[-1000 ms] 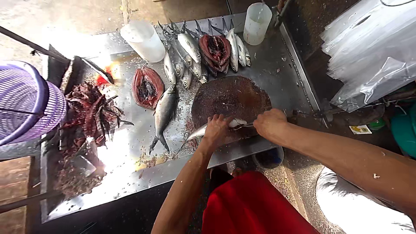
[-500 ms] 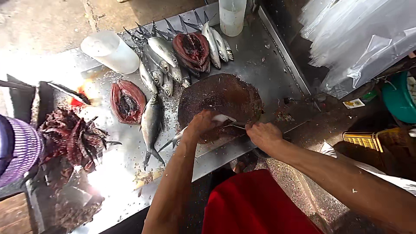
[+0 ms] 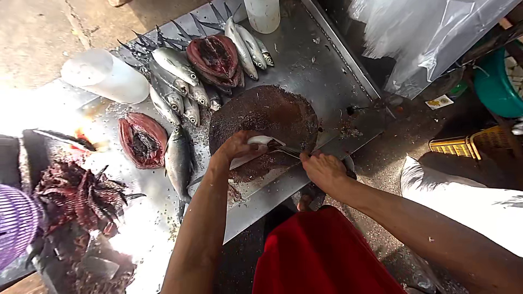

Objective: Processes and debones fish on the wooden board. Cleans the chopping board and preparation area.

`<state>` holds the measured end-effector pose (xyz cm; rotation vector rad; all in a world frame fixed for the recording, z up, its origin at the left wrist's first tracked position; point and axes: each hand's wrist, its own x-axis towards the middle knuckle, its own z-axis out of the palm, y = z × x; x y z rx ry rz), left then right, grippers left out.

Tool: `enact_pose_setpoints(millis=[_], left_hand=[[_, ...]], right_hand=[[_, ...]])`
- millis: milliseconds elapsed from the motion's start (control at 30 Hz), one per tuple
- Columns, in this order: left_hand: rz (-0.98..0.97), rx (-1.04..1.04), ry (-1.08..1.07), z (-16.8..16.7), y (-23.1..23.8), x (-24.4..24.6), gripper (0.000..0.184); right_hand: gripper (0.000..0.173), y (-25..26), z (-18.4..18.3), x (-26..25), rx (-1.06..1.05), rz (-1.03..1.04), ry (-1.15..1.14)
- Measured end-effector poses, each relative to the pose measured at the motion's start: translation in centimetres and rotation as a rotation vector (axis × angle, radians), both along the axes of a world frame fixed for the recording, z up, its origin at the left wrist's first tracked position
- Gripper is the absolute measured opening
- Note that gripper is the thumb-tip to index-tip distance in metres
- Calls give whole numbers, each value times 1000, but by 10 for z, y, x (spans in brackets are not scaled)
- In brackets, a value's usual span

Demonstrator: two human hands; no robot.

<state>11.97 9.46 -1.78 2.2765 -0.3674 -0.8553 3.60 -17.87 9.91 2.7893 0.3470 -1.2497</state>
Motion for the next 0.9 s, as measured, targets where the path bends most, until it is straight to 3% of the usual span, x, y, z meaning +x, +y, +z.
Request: enact_pose_setpoints(millis=[233,567,900], left_hand=[[22,6,-25,-3,2,-5,42],[81,-65,17,1,3,-2,40],[90,8,-53,9,-3,-13,43]], right_hand=[[26,39,-3,10,-19,-46,-31],[31,13,-33,3,234,-226,-16],[42,3,-54,-3,366,-369,66]])
